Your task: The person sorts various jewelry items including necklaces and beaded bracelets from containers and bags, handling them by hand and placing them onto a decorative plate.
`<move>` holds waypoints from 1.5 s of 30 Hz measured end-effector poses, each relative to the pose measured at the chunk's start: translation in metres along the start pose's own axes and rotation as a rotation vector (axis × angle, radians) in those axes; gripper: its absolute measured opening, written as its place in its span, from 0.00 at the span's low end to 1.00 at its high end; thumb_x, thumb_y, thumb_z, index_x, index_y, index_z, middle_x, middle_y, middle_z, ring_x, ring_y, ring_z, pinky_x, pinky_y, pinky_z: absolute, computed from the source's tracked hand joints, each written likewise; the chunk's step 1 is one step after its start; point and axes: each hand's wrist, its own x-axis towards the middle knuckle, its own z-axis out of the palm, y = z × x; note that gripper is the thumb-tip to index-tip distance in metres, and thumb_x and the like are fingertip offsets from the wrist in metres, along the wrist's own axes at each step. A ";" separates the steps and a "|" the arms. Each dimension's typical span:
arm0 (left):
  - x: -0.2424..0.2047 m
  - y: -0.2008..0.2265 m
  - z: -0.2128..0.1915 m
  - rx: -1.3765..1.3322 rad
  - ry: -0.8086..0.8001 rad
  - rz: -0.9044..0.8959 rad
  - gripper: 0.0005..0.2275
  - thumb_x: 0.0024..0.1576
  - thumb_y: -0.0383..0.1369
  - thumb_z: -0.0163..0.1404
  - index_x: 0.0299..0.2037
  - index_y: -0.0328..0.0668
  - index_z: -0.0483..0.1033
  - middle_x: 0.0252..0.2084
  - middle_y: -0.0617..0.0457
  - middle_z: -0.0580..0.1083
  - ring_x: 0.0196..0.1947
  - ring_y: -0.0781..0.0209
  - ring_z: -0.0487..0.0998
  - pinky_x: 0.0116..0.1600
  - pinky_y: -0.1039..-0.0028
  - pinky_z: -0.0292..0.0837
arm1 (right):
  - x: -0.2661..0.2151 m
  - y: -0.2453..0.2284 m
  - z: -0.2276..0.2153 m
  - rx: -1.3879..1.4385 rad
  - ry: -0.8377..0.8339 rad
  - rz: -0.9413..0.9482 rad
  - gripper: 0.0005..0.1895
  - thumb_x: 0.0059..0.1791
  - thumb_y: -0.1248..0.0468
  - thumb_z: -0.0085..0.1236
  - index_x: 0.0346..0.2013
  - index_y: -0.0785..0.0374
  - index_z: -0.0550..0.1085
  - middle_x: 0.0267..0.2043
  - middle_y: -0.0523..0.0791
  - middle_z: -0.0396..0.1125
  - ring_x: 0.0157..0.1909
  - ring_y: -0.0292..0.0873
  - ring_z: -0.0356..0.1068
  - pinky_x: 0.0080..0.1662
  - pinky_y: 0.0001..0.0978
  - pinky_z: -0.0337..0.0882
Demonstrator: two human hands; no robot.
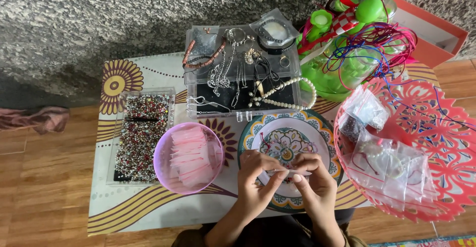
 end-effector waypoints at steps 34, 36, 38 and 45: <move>-0.008 -0.008 0.004 0.173 -0.101 0.021 0.10 0.49 0.22 0.62 0.38 0.43 0.78 0.33 0.59 0.78 0.32 0.63 0.75 0.61 0.63 0.60 | -0.005 -0.015 -0.012 0.049 0.123 -0.092 0.22 0.50 0.69 0.58 0.57 0.68 0.64 0.57 0.54 0.67 0.53 0.43 0.69 0.47 0.25 0.72; -0.007 -0.003 0.004 0.222 -0.125 0.054 0.11 0.47 0.20 0.62 0.37 0.47 0.80 0.31 0.62 0.77 0.31 0.66 0.72 0.62 0.66 0.58 | 0.000 -0.040 -0.011 -0.233 -0.033 -0.076 0.36 0.42 0.75 0.65 0.62 0.70 0.62 0.57 0.53 0.68 0.60 0.48 0.72 0.63 0.38 0.72; -0.007 -0.002 0.007 0.258 -0.121 0.096 0.12 0.47 0.21 0.63 0.38 0.48 0.80 0.32 0.63 0.78 0.34 0.66 0.73 0.60 0.66 0.58 | 0.003 -0.064 -0.011 -0.449 -0.034 -0.133 0.24 0.41 0.74 0.65 0.51 0.66 0.71 0.49 0.47 0.73 0.48 0.42 0.74 0.52 0.31 0.74; -0.002 0.029 0.026 0.404 -0.118 0.134 0.21 0.47 0.21 0.62 0.49 0.58 0.83 0.35 0.58 0.61 0.34 0.64 0.65 0.45 0.74 0.64 | -0.006 -0.111 -0.033 -0.768 -0.056 -0.222 0.07 0.42 0.73 0.61 0.34 0.64 0.81 0.40 0.41 0.79 0.36 0.36 0.78 0.39 0.24 0.75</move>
